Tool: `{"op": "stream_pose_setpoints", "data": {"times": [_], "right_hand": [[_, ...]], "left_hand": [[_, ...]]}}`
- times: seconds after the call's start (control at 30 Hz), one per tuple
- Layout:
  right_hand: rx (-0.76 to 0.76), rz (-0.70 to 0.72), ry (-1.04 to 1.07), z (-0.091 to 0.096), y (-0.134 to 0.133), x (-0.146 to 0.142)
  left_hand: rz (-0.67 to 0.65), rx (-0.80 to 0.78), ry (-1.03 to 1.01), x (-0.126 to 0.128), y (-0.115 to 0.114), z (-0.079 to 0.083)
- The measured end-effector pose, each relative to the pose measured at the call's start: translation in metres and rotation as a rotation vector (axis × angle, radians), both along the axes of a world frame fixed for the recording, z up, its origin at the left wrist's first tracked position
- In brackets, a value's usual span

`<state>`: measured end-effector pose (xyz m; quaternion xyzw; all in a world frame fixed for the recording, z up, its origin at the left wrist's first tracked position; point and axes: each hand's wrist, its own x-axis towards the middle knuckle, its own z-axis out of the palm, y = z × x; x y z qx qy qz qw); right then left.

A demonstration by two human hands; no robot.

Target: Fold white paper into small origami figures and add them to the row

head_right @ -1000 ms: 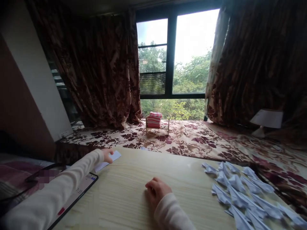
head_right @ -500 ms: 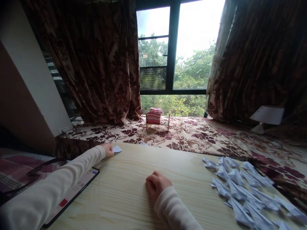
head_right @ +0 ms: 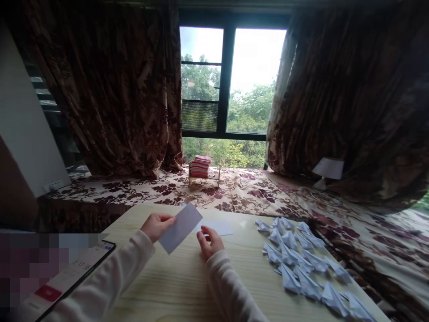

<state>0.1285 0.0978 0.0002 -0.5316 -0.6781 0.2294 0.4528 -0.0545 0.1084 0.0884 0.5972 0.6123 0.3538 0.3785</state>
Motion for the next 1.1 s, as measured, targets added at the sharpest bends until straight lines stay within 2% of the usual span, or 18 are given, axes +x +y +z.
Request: {"op": "stream_pose_setpoints", "data": {"times": [0.1, 0.2, 0.3, 0.37, 0.47, 0.53, 0.67, 0.77, 0.93, 1.1], "right_hand": [[-0.028, -0.092, -0.048, 0.011, 0.013, 0.019], [-0.085, -0.210, -0.140, 0.022, 0.031, 0.038], [-0.189, -0.296, -0.205, 0.022, 0.037, 0.038], [-0.233, -0.248, -0.231, 0.015, 0.028, 0.023], [-0.192, -0.041, -0.203, 0.006, 0.003, -0.006], [-0.141, 0.078, -0.076, 0.009, -0.009, -0.016], [-0.142, 0.017, 0.181, 0.028, -0.005, -0.007], [-0.190, 0.059, 0.383, 0.039, 0.002, 0.001], [-0.265, 0.142, 0.655, 0.038, 0.000, -0.003], [-0.398, 0.207, 0.874, 0.038, -0.004, -0.007]], "left_hand": [[0.012, 0.024, -0.176, 0.013, -0.007, -0.017], [0.040, 0.053, -0.327, 0.012, -0.002, -0.028], [0.086, 0.055, -0.443, 0.006, 0.007, -0.035], [0.137, 0.044, -0.514, 0.001, 0.012, -0.040], [0.210, 0.024, -0.619, -0.003, 0.016, -0.048], [0.220, 0.015, -0.681, -0.003, 0.013, -0.051], [0.135, -0.026, -0.784, 0.009, -0.003, -0.045], [0.022, -0.087, -0.859, 0.022, -0.017, -0.035], [-0.111, -0.142, -0.966, 0.029, -0.030, -0.020], [-0.216, -0.213, -1.057, 0.028, -0.035, -0.015]]}}
